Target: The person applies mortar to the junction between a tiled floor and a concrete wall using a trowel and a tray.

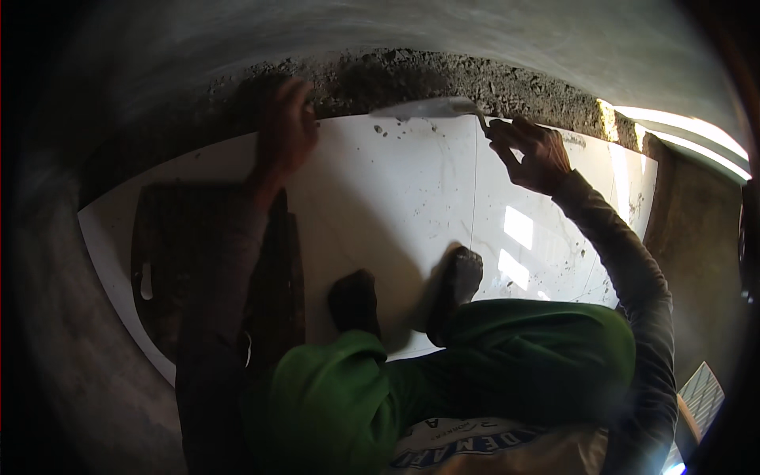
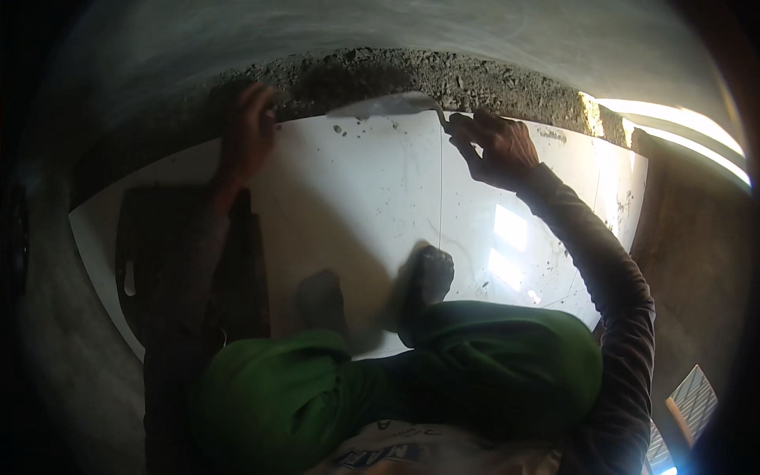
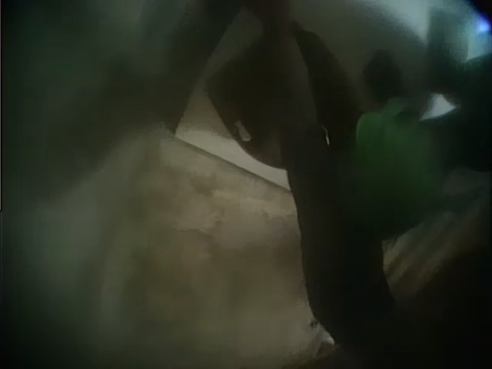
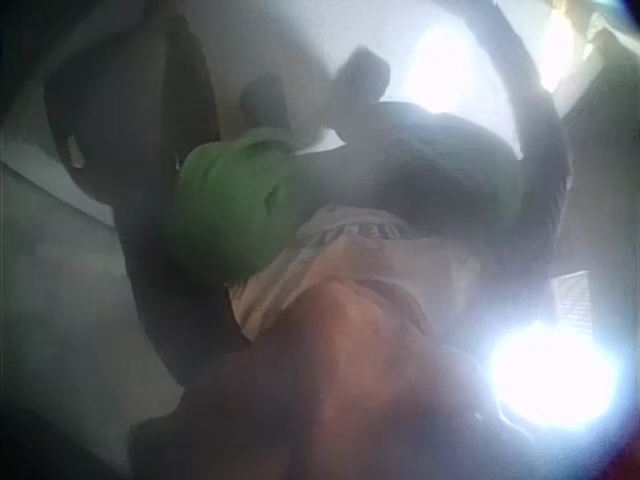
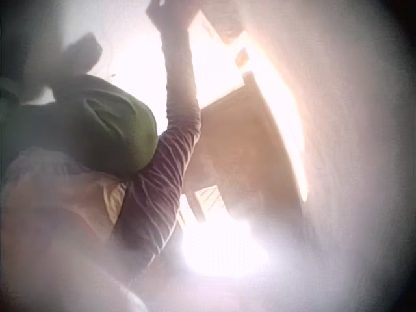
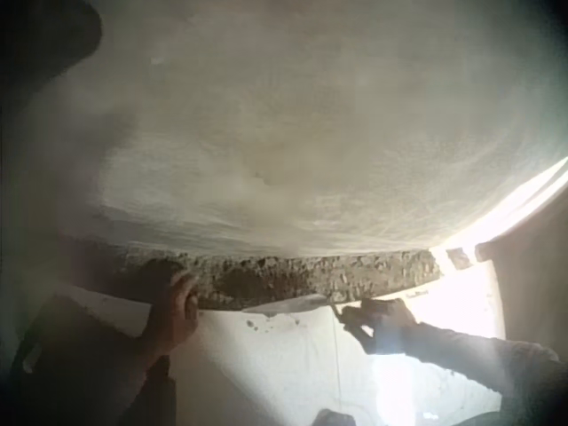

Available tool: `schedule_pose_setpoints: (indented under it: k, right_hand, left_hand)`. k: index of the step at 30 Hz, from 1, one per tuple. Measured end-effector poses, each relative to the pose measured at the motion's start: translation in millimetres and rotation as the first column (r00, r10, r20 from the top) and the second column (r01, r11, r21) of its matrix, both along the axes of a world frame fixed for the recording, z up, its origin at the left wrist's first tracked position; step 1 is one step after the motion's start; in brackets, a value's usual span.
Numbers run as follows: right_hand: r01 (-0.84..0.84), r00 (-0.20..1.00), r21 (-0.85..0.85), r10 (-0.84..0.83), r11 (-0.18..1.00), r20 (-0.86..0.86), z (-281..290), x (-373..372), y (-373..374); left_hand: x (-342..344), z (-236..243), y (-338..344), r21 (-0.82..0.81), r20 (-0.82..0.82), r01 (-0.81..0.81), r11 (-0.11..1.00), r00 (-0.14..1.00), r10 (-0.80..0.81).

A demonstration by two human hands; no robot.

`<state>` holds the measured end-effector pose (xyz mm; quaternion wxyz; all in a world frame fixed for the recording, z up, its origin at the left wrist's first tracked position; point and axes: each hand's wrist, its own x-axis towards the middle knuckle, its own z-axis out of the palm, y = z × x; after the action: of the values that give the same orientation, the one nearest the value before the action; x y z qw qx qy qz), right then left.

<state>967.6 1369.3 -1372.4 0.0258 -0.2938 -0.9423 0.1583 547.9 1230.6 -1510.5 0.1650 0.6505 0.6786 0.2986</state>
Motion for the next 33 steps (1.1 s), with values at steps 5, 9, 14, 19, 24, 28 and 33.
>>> schedule_pose_setpoints:
  k: [5, 9, 14, 19, 24, 28, 33]
  right_hand:
    - [0.044, 0.998, -0.013, -0.045, 0.999, -0.037, -34, -35, 55]
    - [-0.071, 0.996, -0.051, 0.068, 0.996, -0.064, -63, -25, 86]
    - [0.040, 0.990, 0.085, -0.028, 0.996, -0.138, -61, 67, 123]
    - [0.000, 1.000, 0.044, 0.000, 0.999, -0.014, -22, 216, 148]
    - [0.068, 0.983, 0.079, -0.053, 0.995, -0.175, 12, 285, 171]
    - [0.055, 0.996, 0.097, -0.047, 0.994, -0.081, -6, 351, 190]
    - [0.051, 0.990, 0.031, -0.046, 0.998, -0.135, 10, 390, 196]
  left_hand:
    - [-48, -20, 41, -0.061, 0.039, -0.144, 0.988, 0.988, 0.146]
    - [-19, -30, 76, -0.070, -0.005, -0.109, 0.992, 0.994, 0.109]
    - [31, -6, 97, -0.011, -0.057, -0.012, 1.000, 0.998, 0.011]
    - [75, 54, 54, -0.161, -0.161, -0.095, 0.982, 0.985, 0.069]
    - [149, 129, 49, -0.376, -0.046, -0.210, 0.903, 0.977, 0.209]
    - [190, 154, 34, -0.418, -0.089, -0.169, 0.893, 0.986, 0.145]
    - [245, 197, 27, -0.483, -0.075, -0.174, 0.858, 0.985, 0.158]
